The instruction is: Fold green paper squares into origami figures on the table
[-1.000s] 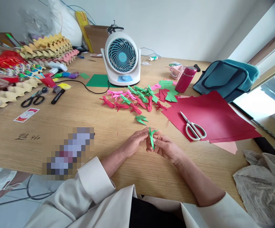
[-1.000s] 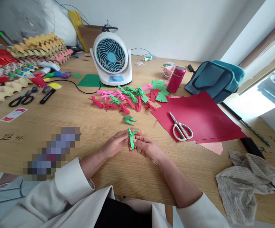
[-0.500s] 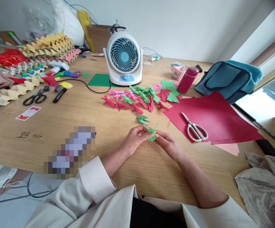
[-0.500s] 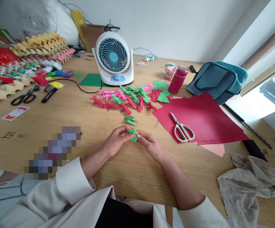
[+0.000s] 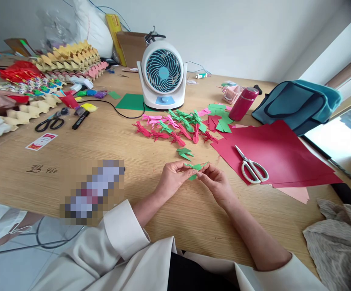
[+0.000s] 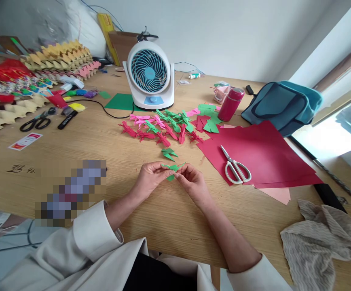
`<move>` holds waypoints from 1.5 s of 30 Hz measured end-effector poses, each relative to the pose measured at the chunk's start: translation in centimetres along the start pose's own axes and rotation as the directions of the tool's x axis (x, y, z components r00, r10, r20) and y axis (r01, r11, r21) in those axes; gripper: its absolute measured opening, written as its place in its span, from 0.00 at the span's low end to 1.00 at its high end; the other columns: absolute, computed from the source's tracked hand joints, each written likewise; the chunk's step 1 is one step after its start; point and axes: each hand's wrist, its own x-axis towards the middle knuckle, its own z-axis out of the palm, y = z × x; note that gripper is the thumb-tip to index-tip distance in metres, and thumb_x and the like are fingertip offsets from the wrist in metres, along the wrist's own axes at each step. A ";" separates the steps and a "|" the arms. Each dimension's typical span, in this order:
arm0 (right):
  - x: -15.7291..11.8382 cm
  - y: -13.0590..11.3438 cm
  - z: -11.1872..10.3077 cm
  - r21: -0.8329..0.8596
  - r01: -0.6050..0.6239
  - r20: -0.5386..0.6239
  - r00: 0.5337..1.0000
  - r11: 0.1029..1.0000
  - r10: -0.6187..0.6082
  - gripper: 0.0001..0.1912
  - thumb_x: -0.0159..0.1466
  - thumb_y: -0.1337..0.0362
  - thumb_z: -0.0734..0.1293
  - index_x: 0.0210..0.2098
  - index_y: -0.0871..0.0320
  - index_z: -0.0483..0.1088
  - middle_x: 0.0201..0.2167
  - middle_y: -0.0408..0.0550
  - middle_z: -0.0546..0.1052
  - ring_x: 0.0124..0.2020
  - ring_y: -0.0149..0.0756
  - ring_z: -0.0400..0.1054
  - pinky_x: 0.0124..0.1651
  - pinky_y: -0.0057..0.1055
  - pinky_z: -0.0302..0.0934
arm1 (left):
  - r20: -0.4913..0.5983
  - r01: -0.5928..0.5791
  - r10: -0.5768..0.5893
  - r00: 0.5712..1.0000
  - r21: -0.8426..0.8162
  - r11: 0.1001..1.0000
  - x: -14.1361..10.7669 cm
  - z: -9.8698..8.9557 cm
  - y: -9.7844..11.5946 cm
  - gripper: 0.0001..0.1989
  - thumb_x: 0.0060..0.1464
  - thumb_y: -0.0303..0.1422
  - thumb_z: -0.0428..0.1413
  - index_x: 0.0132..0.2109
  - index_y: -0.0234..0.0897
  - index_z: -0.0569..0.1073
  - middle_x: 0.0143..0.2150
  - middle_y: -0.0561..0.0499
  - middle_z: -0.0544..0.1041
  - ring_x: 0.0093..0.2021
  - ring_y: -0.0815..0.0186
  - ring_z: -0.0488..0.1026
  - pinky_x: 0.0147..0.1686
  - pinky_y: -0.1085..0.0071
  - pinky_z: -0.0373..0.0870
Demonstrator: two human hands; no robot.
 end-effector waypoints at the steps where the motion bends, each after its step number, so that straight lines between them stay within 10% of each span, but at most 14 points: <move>1: 0.0 0.1 0.1 0.024 0.000 -0.002 1.000 1.000 0.001 0.17 0.56 0.52 0.75 0.32 0.55 0.69 0.30 0.43 0.72 0.33 0.32 0.66 0.40 0.31 0.64 | 0.002 0.001 -0.001 1.000 -0.010 1.000 0.0 0.1 0.0 0.17 0.41 0.42 0.70 0.28 0.33 0.75 0.27 0.52 0.77 0.28 0.69 0.73 0.33 0.72 0.71; 14: -0.3 -0.1 0.3 0.019 0.124 -0.033 0.992 0.992 -0.123 0.18 0.59 0.55 0.74 0.41 0.52 0.64 0.31 0.41 0.70 0.31 0.31 0.65 0.35 0.30 0.63 | 0.132 0.043 -0.037 0.991 -0.039 0.998 -0.3 -0.1 0.9 0.21 0.45 0.38 0.69 0.46 0.34 0.79 0.27 0.55 0.76 0.29 0.71 0.72 0.34 0.74 0.69; 22: -0.8 -0.6 0.0 -0.232 0.227 0.009 0.973 0.946 -0.231 0.17 0.65 0.63 0.68 0.50 0.50 0.60 0.32 0.40 0.69 0.34 0.32 0.66 0.41 0.33 0.63 | 0.131 -0.080 0.065 0.989 0.107 0.991 0.0 -0.3 1.4 0.13 0.46 0.38 0.67 0.34 0.34 0.76 0.32 0.51 0.78 0.34 0.66 0.74 0.39 0.70 0.71; 32: -1.2 -0.9 0.4 -0.562 0.338 0.066 0.928 0.755 -0.366 0.22 0.63 0.71 0.64 0.55 0.51 0.57 0.31 0.40 0.69 0.32 0.33 0.66 0.40 0.33 0.63 | 0.256 -0.469 0.402 0.879 0.617 0.632 0.1 -1.1 2.0 0.02 0.52 0.32 0.64 0.35 0.41 0.79 0.36 0.49 0.80 0.43 0.59 0.73 0.47 0.62 0.68; 40: -1.2 -0.8 0.2 -0.563 0.327 0.080 0.936 0.759 -0.343 0.22 0.63 0.69 0.65 0.55 0.50 0.59 0.32 0.41 0.71 0.32 0.34 0.67 0.40 0.34 0.64 | 0.268 -0.422 0.326 0.907 0.553 0.718 0.3 -1.4 1.1 0.03 0.55 0.33 0.63 0.36 0.40 0.81 0.37 0.47 0.81 0.42 0.59 0.76 0.45 0.64 0.69; 45: -1.1 -1.5 -0.2 -0.423 0.263 0.085 0.964 0.867 -0.251 0.16 0.67 0.64 0.65 0.53 0.51 0.62 0.32 0.42 0.71 0.34 0.34 0.68 0.41 0.34 0.64 | 0.232 -0.178 0.097 0.968 0.361 0.916 0.6 -1.6 1.1 0.13 0.55 0.41 0.62 0.35 0.35 0.81 0.33 0.49 0.80 0.35 0.63 0.75 0.39 0.69 0.68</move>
